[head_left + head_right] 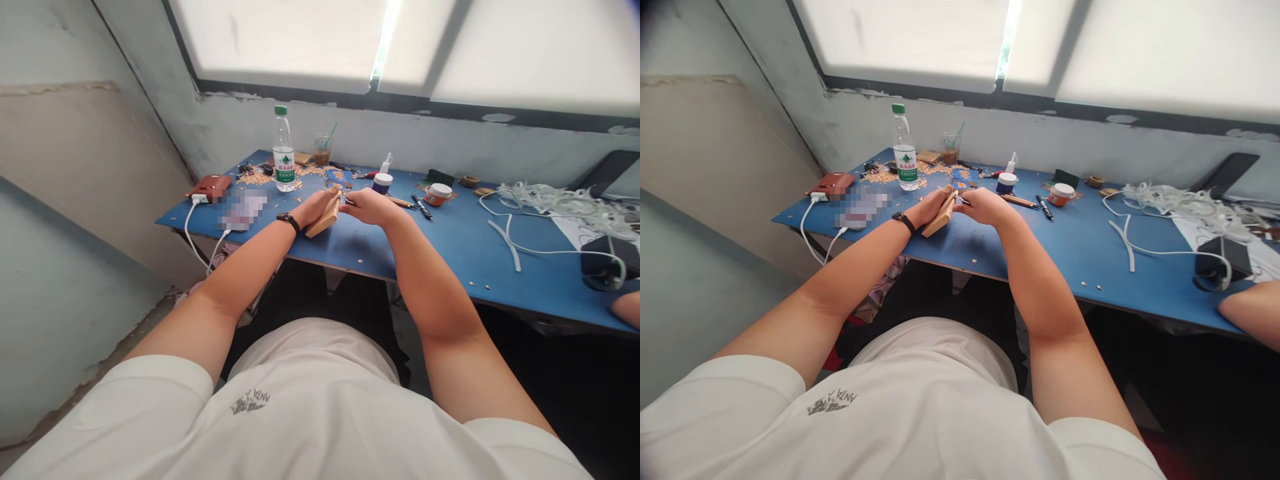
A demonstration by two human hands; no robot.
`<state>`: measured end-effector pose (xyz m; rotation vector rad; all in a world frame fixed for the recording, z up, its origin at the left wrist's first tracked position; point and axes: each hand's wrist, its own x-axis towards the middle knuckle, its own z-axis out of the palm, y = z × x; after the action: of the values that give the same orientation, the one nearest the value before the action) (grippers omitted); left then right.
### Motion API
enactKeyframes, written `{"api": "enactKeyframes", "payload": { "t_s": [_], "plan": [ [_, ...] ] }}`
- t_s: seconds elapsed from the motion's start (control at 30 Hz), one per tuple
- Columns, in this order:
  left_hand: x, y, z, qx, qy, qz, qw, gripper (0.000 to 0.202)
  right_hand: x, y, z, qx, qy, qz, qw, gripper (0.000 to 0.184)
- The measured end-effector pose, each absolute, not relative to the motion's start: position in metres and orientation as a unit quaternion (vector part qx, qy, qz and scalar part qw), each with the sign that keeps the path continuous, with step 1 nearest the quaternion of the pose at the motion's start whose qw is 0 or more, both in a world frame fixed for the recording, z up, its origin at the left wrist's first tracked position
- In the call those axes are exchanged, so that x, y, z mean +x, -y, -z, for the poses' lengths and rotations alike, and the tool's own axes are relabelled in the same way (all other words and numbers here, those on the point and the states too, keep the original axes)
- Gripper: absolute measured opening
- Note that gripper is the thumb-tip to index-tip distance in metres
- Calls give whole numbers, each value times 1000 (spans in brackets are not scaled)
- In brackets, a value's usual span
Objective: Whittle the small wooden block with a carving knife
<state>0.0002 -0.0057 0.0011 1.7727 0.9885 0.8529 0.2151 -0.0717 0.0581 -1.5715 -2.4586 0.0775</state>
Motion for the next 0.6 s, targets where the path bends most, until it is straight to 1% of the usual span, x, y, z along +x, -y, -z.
{"api": "enactKeyframes", "payload": {
  "t_s": [0.13,0.3,0.43,0.53,0.6],
  "plan": [
    [-2,9,-3,746,-387,-344,418,72,217,67,-56,-552,825,-39,115,45],
    [-2,15,-8,749,-377,-340,425,78,219,60,-52,-585,797,-53,142,54],
    [2,12,-8,737,-383,-350,433,80,218,58,-51,-616,775,-53,132,65],
    [3,4,-5,733,-393,-365,420,80,217,58,-51,-632,763,-58,124,73],
    [1,-1,-3,734,-399,-372,405,81,215,58,-50,-624,769,-62,127,73]
  ]
}}
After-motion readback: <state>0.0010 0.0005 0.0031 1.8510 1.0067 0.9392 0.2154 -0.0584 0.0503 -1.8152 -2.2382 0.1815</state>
